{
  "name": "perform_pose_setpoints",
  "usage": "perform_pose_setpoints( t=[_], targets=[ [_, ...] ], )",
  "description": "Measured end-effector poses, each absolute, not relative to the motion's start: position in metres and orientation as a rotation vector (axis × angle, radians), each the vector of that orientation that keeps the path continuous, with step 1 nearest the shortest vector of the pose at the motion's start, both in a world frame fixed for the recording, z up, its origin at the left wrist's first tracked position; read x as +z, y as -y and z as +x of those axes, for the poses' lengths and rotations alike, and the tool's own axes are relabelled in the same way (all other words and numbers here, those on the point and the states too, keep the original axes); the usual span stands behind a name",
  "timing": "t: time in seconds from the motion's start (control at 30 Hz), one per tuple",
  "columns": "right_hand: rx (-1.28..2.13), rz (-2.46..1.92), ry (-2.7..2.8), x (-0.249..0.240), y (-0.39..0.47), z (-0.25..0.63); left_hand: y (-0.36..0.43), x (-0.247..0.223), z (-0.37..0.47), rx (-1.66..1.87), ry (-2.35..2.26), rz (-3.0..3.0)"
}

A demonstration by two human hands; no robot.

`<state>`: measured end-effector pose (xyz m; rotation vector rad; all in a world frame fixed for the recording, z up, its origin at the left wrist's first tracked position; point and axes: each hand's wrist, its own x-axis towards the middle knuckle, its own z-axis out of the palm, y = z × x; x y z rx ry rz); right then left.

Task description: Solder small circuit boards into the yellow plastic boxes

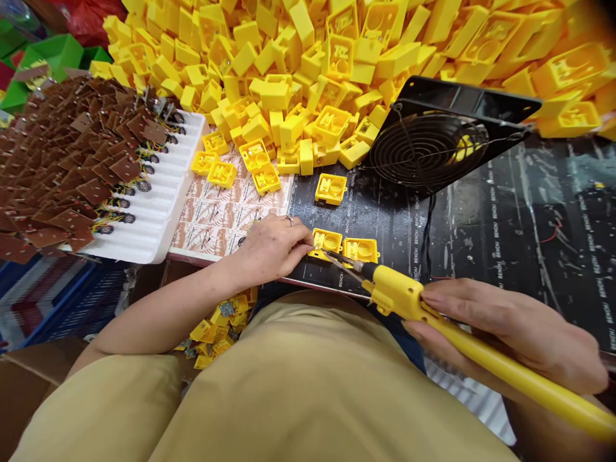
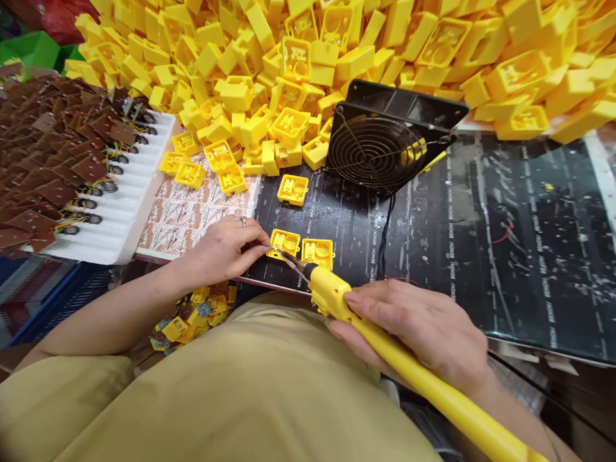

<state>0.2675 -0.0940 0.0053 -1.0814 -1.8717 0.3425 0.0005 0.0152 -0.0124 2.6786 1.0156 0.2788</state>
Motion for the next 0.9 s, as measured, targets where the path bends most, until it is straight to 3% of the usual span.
perform_pose_setpoints(
  t=[0.4, 0.9],
  targets=[
    [0.139, -0.754, 2.25, 0.017, 0.076, 0.265, -0.017, -0.01, 0.002, 0.21, -0.984, 2.71],
    [0.172, -0.952, 2.185, 0.015, 0.086, 0.287, -0.019, -0.005, 0.005, 0.124, -0.919, 2.845]
  ],
)
